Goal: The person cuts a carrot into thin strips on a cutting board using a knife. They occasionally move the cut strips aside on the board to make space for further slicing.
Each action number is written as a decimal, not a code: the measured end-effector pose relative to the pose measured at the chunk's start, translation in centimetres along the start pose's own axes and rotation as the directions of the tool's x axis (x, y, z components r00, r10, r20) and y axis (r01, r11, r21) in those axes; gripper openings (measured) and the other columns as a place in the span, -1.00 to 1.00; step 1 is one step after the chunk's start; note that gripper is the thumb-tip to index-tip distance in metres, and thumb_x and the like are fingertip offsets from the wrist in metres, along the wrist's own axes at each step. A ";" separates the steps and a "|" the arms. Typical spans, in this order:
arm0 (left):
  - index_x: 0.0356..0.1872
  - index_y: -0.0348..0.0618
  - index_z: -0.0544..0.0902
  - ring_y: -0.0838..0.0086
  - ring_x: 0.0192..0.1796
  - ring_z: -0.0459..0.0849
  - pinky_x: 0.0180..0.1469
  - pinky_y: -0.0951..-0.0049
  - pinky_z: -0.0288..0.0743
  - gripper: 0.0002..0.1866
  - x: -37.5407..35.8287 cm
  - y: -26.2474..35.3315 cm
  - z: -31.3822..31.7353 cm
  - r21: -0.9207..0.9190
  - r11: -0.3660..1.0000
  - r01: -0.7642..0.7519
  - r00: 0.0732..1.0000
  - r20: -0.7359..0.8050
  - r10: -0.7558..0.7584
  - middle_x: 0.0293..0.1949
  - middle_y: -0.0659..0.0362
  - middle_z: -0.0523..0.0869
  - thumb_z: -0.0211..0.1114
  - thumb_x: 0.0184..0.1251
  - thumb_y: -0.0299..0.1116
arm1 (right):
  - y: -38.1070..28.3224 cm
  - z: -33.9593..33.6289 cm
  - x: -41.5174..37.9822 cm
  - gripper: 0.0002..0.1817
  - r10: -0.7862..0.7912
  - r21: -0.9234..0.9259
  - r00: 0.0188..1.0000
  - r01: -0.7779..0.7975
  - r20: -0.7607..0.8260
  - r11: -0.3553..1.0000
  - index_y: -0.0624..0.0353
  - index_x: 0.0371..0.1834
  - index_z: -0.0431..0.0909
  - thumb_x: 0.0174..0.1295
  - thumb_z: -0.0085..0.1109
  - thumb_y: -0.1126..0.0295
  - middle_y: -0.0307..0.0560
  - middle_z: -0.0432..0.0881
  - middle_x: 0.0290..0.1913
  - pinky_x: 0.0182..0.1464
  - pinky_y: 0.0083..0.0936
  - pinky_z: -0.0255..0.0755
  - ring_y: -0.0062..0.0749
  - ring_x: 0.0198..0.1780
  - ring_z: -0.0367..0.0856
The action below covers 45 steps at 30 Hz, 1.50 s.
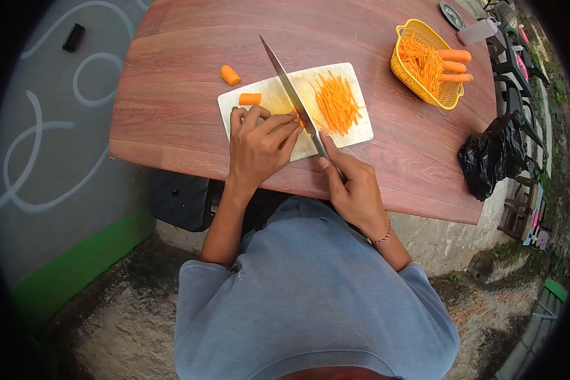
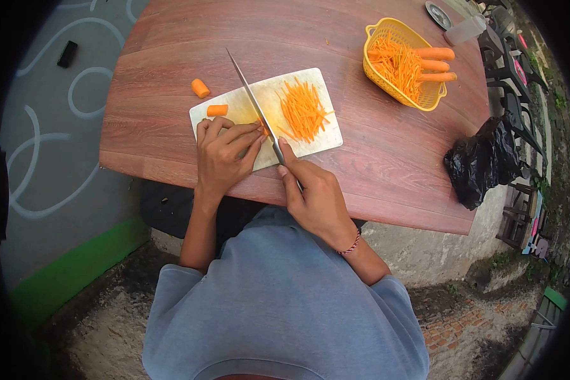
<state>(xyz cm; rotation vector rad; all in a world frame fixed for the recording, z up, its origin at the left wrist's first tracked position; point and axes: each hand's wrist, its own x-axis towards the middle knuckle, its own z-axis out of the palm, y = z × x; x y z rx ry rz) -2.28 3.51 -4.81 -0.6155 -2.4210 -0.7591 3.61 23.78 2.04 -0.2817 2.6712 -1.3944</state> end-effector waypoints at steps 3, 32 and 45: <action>-0.20 -0.06 0.94 0.42 -0.17 0.63 0.02 0.18 0.32 -0.86 0.0 0.0 0.0 -0.005 1.000 -0.002 1.000 -0.006 0.002 -0.13 0.39 0.92 0.61 0.25 -0.31 | -0.1 0.1 -0.1 -0.46 -0.014 -0.016 1.000 0.014 -0.005 1.000 0.27 0.54 0.54 0.49 0.25 0.52 0.28 0.73 -0.21 -0.06 -0.18 0.61 0.13 -0.20 0.77; -0.22 -0.08 0.93 0.41 -0.15 0.65 0.05 0.16 0.34 -0.85 0.0 0.0 -0.1 0.008 1.000 -0.029 0.999 -0.021 0.029 -0.11 0.39 0.92 0.61 0.25 -0.30 | 0.1 0.4 0.6 -0.48 -0.054 -0.031 0.994 0.051 -0.091 0.998 0.29 0.52 0.55 0.51 0.24 0.51 0.30 0.72 -0.24 -0.08 -0.17 0.61 0.15 -0.21 0.77; -0.25 -0.07 0.92 0.41 -0.17 0.64 0.01 0.17 0.32 -0.88 0.0 -0.1 0.0 -0.001 0.999 -0.035 0.999 -0.017 0.035 -0.14 0.39 0.90 0.60 0.22 -0.32 | -0.1 1.2 -0.5 -0.46 -0.066 -0.041 0.996 0.064 -0.064 0.997 0.24 0.53 0.55 0.48 0.25 0.52 0.22 0.67 -0.31 -0.16 -0.12 0.59 0.12 -0.28 0.74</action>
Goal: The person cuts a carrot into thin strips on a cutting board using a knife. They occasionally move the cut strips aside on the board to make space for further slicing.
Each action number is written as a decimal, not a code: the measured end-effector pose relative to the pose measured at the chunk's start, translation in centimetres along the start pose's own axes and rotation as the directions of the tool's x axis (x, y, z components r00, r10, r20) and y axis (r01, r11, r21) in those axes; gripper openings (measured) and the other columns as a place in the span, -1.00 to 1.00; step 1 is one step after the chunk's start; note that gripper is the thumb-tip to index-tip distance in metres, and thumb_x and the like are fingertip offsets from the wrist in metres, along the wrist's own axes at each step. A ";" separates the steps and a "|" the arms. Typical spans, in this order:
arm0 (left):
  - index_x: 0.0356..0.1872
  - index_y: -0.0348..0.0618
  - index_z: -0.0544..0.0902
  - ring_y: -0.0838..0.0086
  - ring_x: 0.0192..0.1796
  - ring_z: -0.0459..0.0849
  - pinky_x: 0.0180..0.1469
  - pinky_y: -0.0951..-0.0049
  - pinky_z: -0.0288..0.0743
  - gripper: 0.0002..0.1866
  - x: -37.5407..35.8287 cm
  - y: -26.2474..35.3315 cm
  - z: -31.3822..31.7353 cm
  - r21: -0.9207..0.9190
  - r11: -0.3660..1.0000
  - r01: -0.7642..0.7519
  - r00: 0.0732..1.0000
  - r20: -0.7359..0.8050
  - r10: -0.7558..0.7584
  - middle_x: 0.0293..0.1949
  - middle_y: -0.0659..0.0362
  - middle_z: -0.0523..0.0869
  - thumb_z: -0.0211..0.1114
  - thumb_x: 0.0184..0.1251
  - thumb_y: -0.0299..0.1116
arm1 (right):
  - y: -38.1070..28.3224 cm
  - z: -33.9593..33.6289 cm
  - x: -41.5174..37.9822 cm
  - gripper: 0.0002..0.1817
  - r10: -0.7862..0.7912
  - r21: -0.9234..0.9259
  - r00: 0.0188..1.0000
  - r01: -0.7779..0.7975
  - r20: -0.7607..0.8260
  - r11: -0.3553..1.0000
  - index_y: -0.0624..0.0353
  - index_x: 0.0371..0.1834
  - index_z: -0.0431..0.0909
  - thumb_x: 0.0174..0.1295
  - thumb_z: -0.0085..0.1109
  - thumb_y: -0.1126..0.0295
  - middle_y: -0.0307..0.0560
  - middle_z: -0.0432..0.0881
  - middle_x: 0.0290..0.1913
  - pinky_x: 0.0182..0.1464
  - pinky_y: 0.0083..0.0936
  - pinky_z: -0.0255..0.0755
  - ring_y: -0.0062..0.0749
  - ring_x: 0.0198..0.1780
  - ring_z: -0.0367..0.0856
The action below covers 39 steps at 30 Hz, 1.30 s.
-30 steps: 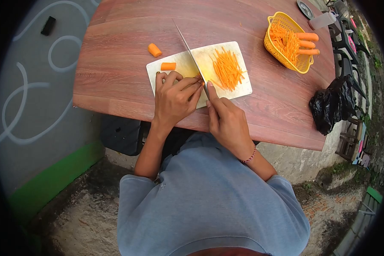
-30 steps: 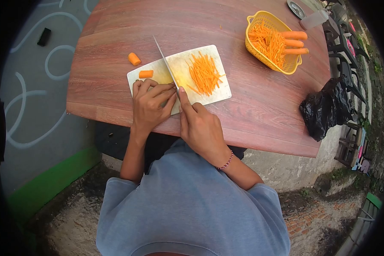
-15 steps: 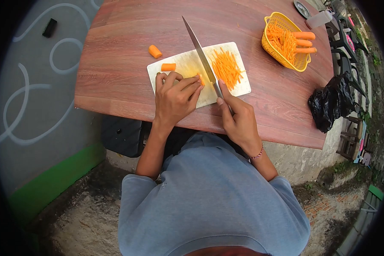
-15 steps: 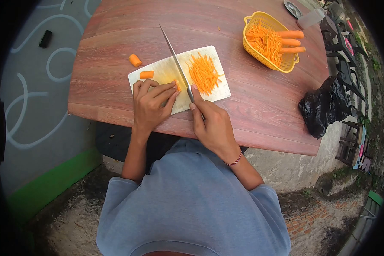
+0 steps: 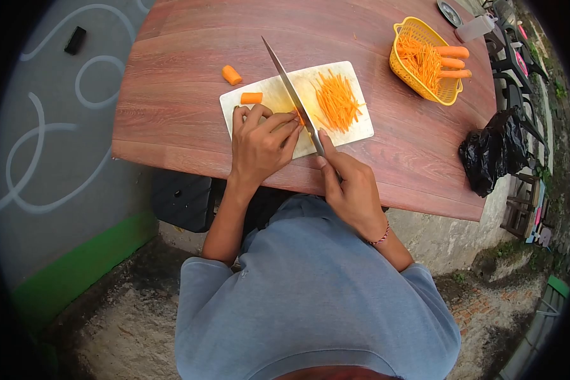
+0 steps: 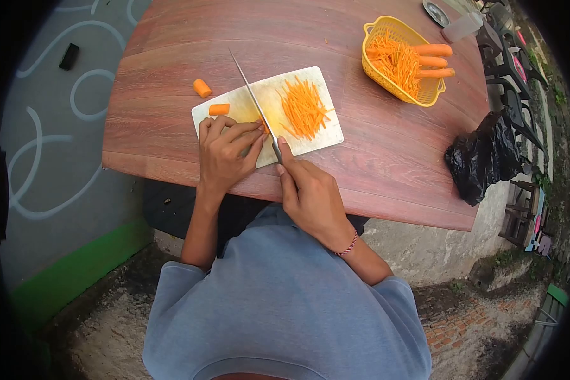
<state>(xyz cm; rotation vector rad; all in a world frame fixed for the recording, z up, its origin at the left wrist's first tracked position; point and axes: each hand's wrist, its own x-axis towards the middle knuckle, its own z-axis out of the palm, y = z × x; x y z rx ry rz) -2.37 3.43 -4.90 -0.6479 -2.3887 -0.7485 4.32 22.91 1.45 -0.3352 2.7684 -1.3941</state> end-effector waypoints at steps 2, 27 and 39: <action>-0.25 -0.07 0.92 0.41 -0.16 0.64 0.01 0.17 0.32 -0.88 0.0 0.0 -0.1 0.006 1.000 -0.005 1.000 0.002 0.005 -0.14 0.39 0.90 0.60 0.22 -0.32 | 0.0 0.4 -0.2 -0.45 -0.029 -0.088 1.000 0.028 -0.005 0.996 0.22 0.54 0.55 0.46 0.25 0.52 0.18 0.66 -0.34 -0.24 -0.07 0.61 0.12 -0.34 0.73; -0.12 0.42 0.66 0.50 -0.10 0.59 0.28 0.03 0.21 -0.80 4.9 12.5 -12.6 -0.117 0.876 -0.468 0.664 -0.701 0.261 -0.18 0.73 0.58 0.26 0.65 0.15 | 0.4 1.5 2.3 -0.45 -0.052 -0.164 0.998 0.048 -0.024 0.985 0.21 0.56 0.53 0.51 0.21 0.46 0.26 0.71 -0.35 -0.20 0.02 0.58 0.17 -0.32 0.74; 0.16 0.00 0.86 0.38 0.10 0.64 0.36 -0.06 0.29 -0.69 -2.5 1.4 -1.2 0.058 0.998 0.028 0.986 0.160 -0.037 0.21 0.43 0.83 0.45 0.46 -0.25 | 1.0 1.1 1.2 -0.47 -0.031 -0.073 0.999 0.028 -0.043 0.997 0.22 0.55 0.53 0.52 0.22 0.46 0.29 0.71 -0.31 -0.15 -0.02 0.59 0.20 -0.27 0.75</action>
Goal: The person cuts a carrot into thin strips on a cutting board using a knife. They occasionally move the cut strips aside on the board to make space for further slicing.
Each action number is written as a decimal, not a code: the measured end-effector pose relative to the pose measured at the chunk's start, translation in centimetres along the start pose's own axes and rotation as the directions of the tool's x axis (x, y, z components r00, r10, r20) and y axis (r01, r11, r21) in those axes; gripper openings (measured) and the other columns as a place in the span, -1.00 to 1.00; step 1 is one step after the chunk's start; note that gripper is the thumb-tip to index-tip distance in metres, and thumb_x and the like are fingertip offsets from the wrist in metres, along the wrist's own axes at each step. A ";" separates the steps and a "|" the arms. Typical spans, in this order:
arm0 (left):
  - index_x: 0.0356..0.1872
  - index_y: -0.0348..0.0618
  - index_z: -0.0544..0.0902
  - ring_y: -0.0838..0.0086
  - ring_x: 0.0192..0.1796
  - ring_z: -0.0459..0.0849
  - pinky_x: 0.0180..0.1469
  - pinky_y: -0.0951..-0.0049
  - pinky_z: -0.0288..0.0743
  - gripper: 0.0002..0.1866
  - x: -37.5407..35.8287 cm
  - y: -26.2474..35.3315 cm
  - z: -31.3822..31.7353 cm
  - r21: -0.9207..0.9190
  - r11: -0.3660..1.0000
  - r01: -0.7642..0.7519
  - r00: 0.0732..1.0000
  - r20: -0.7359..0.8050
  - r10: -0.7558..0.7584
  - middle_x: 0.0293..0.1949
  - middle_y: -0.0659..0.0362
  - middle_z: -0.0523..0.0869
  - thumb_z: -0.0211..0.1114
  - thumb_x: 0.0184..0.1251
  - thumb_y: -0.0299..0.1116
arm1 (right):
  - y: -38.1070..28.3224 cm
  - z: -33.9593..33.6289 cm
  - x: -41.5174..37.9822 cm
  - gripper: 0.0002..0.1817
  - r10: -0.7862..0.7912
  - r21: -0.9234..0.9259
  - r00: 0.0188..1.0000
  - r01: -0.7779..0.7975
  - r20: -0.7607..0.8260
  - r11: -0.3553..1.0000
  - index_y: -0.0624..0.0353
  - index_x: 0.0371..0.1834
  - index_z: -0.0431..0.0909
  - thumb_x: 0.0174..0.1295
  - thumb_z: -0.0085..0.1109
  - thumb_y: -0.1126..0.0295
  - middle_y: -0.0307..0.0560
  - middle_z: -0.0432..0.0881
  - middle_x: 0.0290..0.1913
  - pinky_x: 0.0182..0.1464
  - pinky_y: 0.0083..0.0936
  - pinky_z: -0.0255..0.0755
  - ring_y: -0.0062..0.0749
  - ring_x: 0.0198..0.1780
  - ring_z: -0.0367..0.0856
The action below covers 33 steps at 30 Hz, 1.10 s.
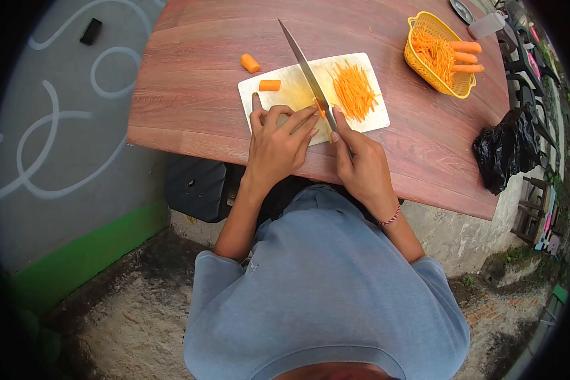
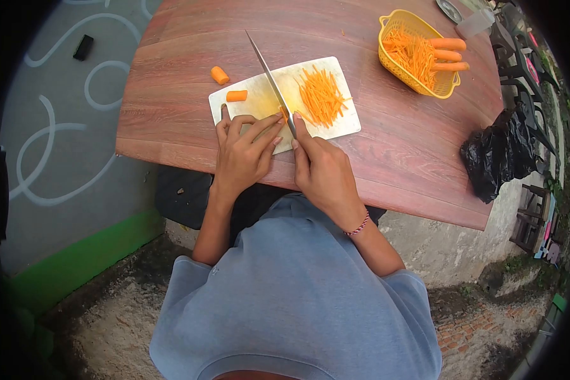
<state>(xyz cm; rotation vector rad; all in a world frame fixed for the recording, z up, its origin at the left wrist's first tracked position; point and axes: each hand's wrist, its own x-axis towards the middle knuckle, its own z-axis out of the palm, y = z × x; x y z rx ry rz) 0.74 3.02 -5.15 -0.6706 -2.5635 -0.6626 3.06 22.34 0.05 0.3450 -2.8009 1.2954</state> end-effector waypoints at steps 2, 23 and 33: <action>0.17 0.00 0.86 0.39 0.10 0.63 0.39 -0.09 0.27 -0.68 0.3 0.0 0.2 0.013 1.000 0.001 1.000 0.004 -0.001 0.22 0.44 0.82 0.45 0.46 -0.23 | 0.1 0.0 0.6 -0.47 -0.011 0.008 1.000 0.011 -0.005 1.000 0.22 0.55 0.54 0.52 0.22 0.46 0.29 0.72 -0.30 -0.15 -0.02 0.59 0.20 -0.25 0.76; 0.10 -0.05 0.88 0.40 0.12 0.65 0.51 -0.18 0.15 -0.70 0.3 -0.1 0.4 -0.011 1.000 0.017 1.000 -0.012 -0.017 0.23 0.42 0.81 0.45 0.44 -0.22 | -0.5 -1.8 -0.9 -0.50 0.041 0.067 0.999 -0.043 0.029 0.997 0.22 0.50 0.60 0.49 0.27 0.51 0.34 0.74 -0.23 -0.12 -0.18 0.61 0.14 -0.24 0.78; 0.08 -0.03 0.88 0.40 0.13 0.65 0.52 -0.21 0.13 -0.71 0.3 -0.2 0.4 -0.048 0.998 0.029 0.999 -0.014 -0.030 0.20 0.40 0.81 0.45 0.43 -0.23 | -0.5 -1.3 -1.8 -0.45 0.002 0.065 1.000 -0.004 0.031 0.998 0.18 0.54 0.57 0.48 0.26 0.53 0.19 0.67 -0.34 -0.19 -0.18 0.57 0.05 -0.33 0.71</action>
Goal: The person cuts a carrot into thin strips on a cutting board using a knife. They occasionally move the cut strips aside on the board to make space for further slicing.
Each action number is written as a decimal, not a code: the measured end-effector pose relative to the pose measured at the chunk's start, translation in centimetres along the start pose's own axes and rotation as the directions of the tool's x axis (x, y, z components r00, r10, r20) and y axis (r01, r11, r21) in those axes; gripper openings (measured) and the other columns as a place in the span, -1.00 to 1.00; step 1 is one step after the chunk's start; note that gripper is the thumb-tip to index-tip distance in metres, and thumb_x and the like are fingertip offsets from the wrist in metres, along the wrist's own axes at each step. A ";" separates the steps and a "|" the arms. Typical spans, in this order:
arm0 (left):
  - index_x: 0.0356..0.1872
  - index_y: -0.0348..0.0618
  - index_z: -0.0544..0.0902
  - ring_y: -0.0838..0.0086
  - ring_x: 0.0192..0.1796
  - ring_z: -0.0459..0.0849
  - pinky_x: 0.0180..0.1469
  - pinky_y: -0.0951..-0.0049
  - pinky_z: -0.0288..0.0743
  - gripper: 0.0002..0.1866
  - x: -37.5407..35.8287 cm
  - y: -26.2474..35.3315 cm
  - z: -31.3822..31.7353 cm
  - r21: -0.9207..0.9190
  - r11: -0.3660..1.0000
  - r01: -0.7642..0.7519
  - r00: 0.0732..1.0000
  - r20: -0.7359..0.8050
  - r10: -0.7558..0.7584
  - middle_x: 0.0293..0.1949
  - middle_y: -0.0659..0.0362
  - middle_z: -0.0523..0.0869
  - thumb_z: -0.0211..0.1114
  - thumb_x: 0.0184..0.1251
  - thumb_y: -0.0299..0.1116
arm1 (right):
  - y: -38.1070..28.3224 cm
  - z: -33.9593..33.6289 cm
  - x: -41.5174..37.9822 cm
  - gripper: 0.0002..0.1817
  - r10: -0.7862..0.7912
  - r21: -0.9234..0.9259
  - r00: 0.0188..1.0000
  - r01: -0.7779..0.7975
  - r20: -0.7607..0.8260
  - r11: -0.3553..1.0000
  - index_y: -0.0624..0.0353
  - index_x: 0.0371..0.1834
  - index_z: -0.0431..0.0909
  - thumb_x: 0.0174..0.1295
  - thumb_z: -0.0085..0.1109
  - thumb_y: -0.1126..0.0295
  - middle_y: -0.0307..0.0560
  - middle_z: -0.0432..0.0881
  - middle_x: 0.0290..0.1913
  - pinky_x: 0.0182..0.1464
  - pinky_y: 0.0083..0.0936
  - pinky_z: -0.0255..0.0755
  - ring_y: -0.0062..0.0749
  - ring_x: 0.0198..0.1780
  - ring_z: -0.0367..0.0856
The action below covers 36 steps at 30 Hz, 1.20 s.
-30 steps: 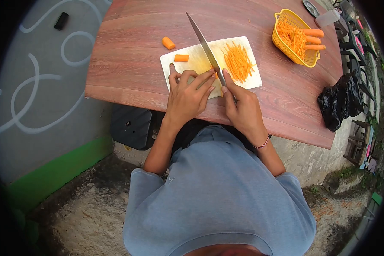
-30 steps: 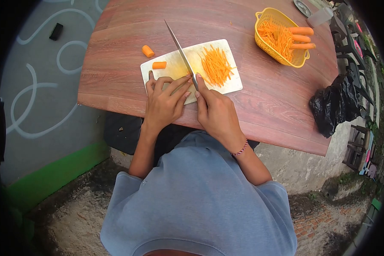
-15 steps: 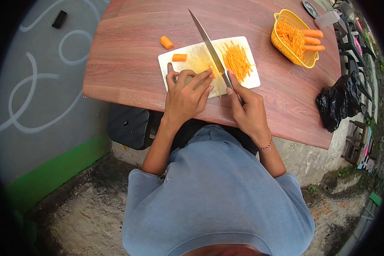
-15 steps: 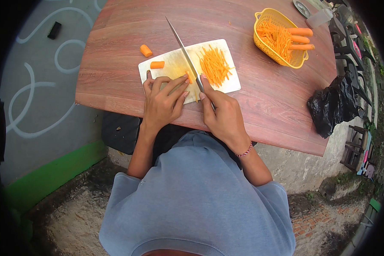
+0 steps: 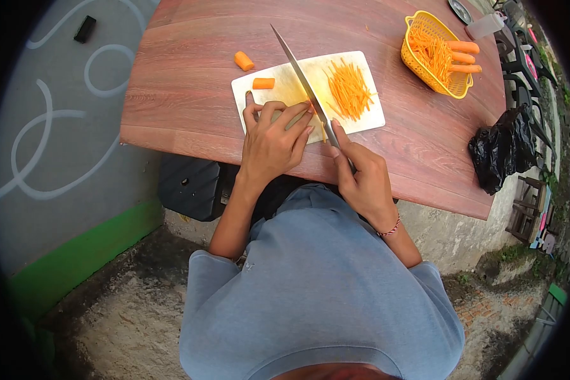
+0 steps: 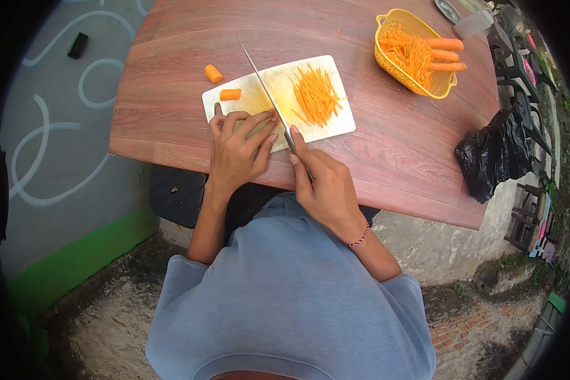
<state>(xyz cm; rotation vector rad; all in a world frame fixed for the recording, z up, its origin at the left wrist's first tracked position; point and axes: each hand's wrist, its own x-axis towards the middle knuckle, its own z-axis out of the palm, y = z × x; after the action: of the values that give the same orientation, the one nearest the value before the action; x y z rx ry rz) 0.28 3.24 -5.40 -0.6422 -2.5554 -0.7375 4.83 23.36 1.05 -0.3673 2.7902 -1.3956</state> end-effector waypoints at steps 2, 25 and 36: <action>0.07 -0.03 0.88 0.40 0.12 0.65 0.52 -0.20 0.14 -0.71 0.0 0.0 0.0 0.018 1.000 -0.008 1.000 0.000 0.008 0.19 0.40 0.82 0.45 0.42 -0.23 | 0.1 0.0 0.0 -0.45 -0.008 0.005 1.000 0.008 -0.007 1.000 0.17 0.55 0.56 0.48 0.26 0.53 0.18 0.67 -0.34 -0.19 -0.17 0.57 0.05 -0.33 0.71; 0.06 -0.03 0.88 0.41 0.09 0.66 0.46 -0.18 0.18 -0.71 0.2 0.1 -0.2 0.077 0.996 -0.040 0.999 0.001 0.040 0.17 0.40 0.82 0.46 0.39 -0.24 | -0.3 1.0 -0.5 -0.45 -0.049 -0.161 0.999 0.045 -0.019 0.986 0.13 0.53 0.59 0.46 0.29 0.46 0.06 0.68 -0.35 -0.32 -0.12 0.61 0.01 -0.40 0.73; -0.06 -0.04 0.87 0.39 0.10 0.68 0.41 -0.18 0.20 -0.78 0.0 0.1 0.1 0.081 0.996 -0.038 0.999 -0.010 0.038 0.12 0.37 0.82 0.48 0.33 -0.27 | -0.2 2.2 -1.2 -0.39 -0.071 -0.293 0.997 0.056 -0.041 0.954 0.01 0.57 0.56 0.43 0.32 0.38 -0.03 0.66 -0.35 -0.45 -0.13 0.61 -0.06 -0.51 0.69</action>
<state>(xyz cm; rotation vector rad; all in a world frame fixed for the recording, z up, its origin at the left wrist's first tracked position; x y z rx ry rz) 0.30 3.32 -5.42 -0.6564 -2.5406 -0.6204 6.25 21.78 -0.25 -0.4316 3.0581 -1.0124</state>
